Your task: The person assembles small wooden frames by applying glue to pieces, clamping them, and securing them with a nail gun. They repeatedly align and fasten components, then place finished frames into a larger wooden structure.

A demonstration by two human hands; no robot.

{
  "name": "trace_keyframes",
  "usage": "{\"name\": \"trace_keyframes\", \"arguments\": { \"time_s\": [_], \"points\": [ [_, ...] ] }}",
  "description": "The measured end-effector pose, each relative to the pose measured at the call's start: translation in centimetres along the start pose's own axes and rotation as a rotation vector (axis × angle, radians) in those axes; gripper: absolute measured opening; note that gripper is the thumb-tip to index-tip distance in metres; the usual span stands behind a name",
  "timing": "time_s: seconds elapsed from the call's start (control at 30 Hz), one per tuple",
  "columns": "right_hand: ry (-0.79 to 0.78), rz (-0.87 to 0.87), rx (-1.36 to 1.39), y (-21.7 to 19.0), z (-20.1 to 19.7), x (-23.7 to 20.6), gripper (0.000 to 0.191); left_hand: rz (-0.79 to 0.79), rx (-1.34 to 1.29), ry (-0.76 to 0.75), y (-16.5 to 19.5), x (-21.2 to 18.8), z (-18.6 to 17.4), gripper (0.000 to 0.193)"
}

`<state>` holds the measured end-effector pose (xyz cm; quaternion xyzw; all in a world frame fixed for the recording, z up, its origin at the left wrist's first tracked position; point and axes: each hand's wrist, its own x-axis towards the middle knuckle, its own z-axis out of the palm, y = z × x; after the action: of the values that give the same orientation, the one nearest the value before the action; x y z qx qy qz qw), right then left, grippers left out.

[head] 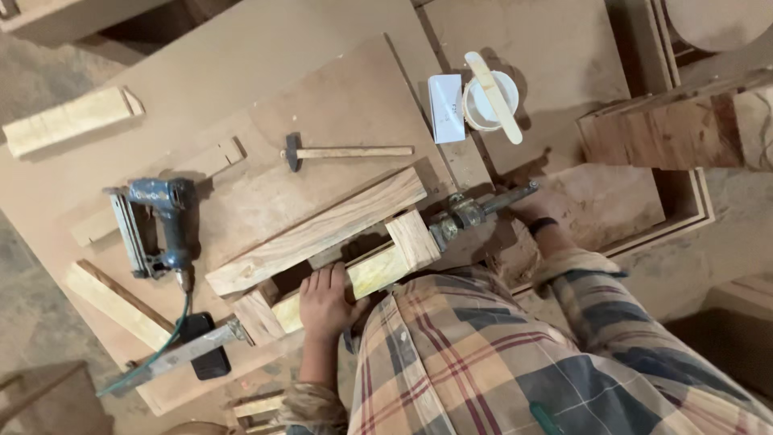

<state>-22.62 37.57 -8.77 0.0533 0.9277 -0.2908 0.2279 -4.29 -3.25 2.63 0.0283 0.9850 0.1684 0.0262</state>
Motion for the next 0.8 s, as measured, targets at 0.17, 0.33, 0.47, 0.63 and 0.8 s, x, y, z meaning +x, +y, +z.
{"name": "trace_keyframes", "arguments": {
  "time_s": [0.17,0.33,0.47,0.63,0.8],
  "points": [
    [-0.158,-0.063,0.186,2.1,-4.0,-2.0,0.032,0.008,-0.022,0.055,0.1,-0.3,0.1,0.080],
    [-0.058,-0.286,0.428,0.4,-5.6,-3.9,0.026,0.010,0.014,0.031,0.0,-0.7,0.5,0.080],
    [0.269,-0.393,0.327,-0.5,-5.1,-4.7,0.020,-0.006,0.030,0.002,0.0,-0.8,0.9,0.084],
    [0.201,-0.455,1.001,3.1,-3.0,-6.8,0.023,-0.022,0.040,-0.040,0.1,-1.5,0.6,0.084],
    [-0.073,-0.645,1.466,6.6,-1.7,-9.3,0.048,-0.033,0.020,-0.024,0.1,-1.2,0.3,0.085]
  ]
}}
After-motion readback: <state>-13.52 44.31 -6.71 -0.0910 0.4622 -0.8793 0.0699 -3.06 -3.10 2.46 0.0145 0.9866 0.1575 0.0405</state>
